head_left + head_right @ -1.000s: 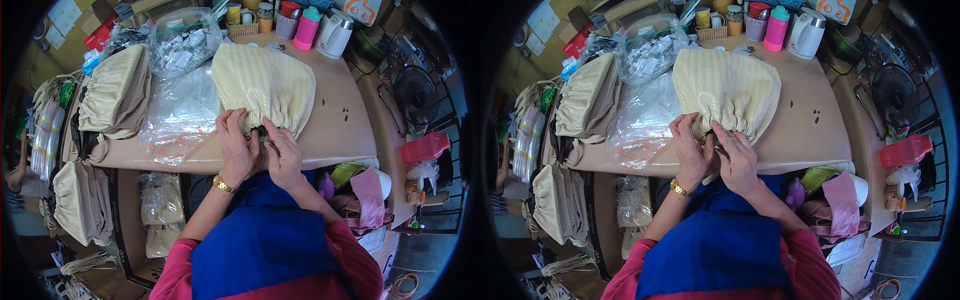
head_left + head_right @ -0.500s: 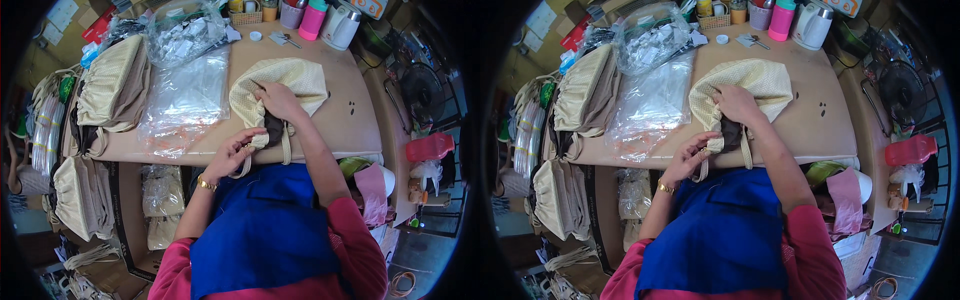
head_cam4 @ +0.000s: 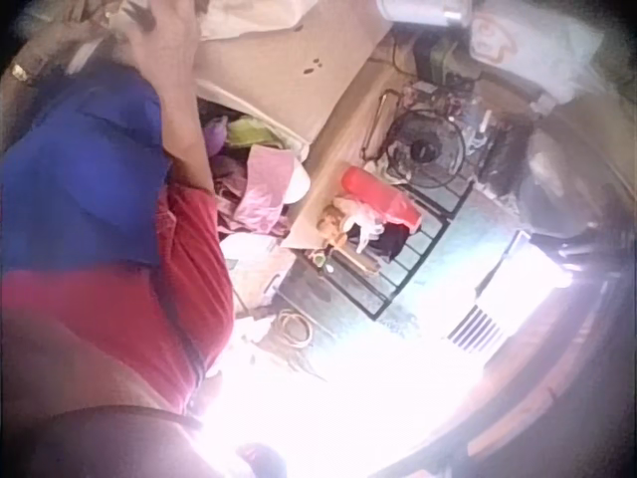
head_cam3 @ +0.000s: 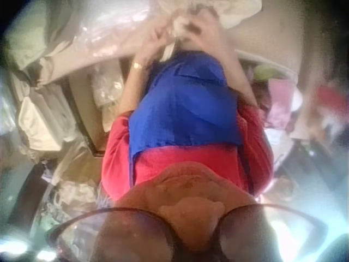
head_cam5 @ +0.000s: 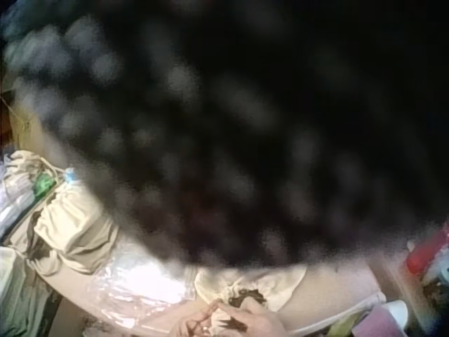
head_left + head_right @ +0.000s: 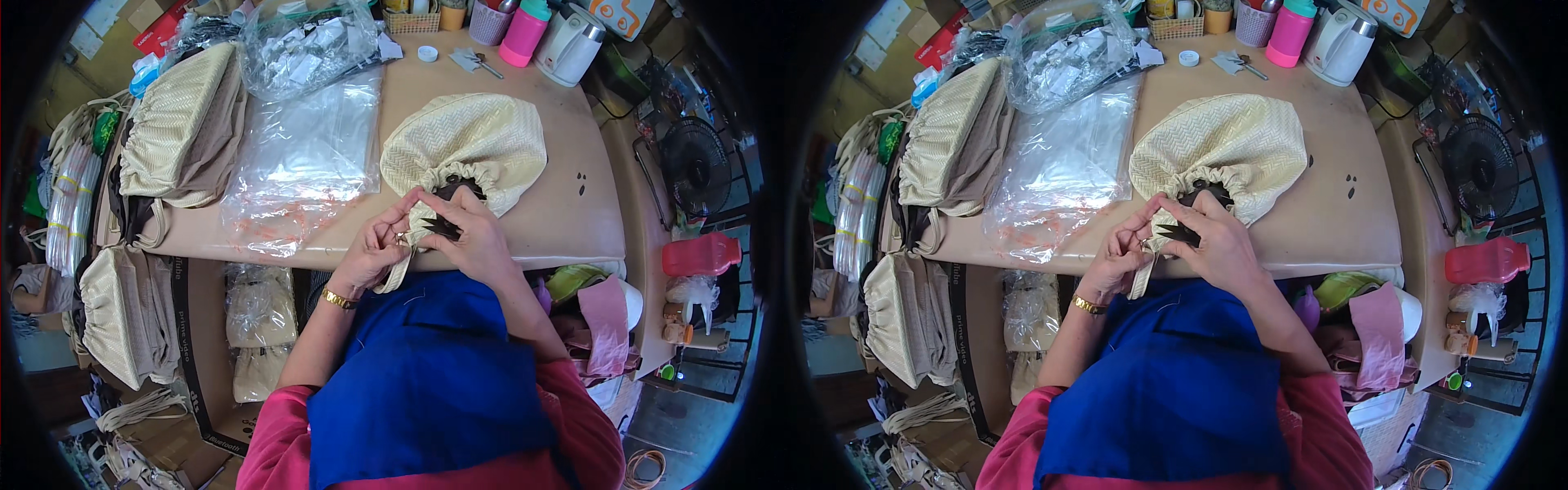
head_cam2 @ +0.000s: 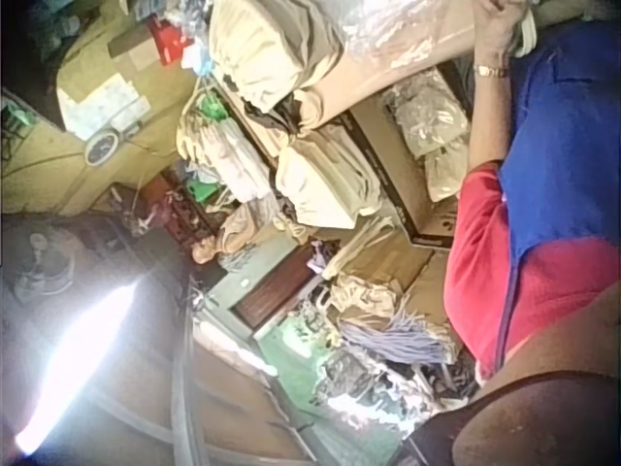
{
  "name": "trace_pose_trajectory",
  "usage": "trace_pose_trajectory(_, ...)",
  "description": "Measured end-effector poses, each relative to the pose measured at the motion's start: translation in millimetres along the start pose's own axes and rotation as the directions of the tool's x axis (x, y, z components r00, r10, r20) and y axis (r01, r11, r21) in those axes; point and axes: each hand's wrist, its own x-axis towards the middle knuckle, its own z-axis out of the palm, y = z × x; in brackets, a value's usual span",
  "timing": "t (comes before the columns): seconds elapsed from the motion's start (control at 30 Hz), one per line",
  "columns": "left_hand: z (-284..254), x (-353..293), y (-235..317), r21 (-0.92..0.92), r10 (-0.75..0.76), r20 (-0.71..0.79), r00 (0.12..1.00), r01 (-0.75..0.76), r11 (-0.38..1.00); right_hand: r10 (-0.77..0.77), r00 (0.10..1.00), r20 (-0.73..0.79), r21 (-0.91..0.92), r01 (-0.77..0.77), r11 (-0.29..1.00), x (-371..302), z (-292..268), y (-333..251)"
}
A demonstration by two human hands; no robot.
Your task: The person uses a needle and thread to sew the inner brown lining to the outer cream-colored bag by hand, making stitches along the gathered top edge.
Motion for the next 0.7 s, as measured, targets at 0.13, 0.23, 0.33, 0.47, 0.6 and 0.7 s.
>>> trace_pose_trajectory(0.13, 17, -5, 2, 0.042, 0.074, -0.039, 0.996, -0.072, 0.997, 0.156, 0.987, -0.025, 0.439, -0.129, 0.889, -2, 6, 20)
trace_pose_trajectory(0.23, 15, 0, -6, 0.158, 0.052, -0.196, 0.979, -0.021, 0.987, 0.199, 0.979, 0.049, 0.475, -0.198, 0.857, 0, -3, 21)
trace_pose_trajectory(0.33, 26, -2, 4, 0.511, 0.125, -0.176, 0.976, -0.018, 0.859, 0.188, 0.982, 0.015, 0.447, -0.175, 0.877, -2, -4, 17)
trace_pose_trajectory(0.47, 36, -1, 10, 0.576, 0.201, -0.123, 0.972, -0.096, 0.812, 0.093, 0.987, -0.132, 0.309, -0.049, 0.950, -6, 8, 10)
trace_pose_trajectory(0.6, 34, 3, 1, 0.497, 0.271, -0.118, 0.955, -0.179, 0.849, 0.094, 0.973, -0.212, 0.307, -0.026, 0.951, -8, 19, 10)
trace_pose_trajectory(0.7, 27, -2, -6, 0.443, 0.173, -0.199, 0.965, -0.069, 0.894, 0.172, 0.958, -0.230, 0.315, -0.094, 0.944, -7, 22, 13)
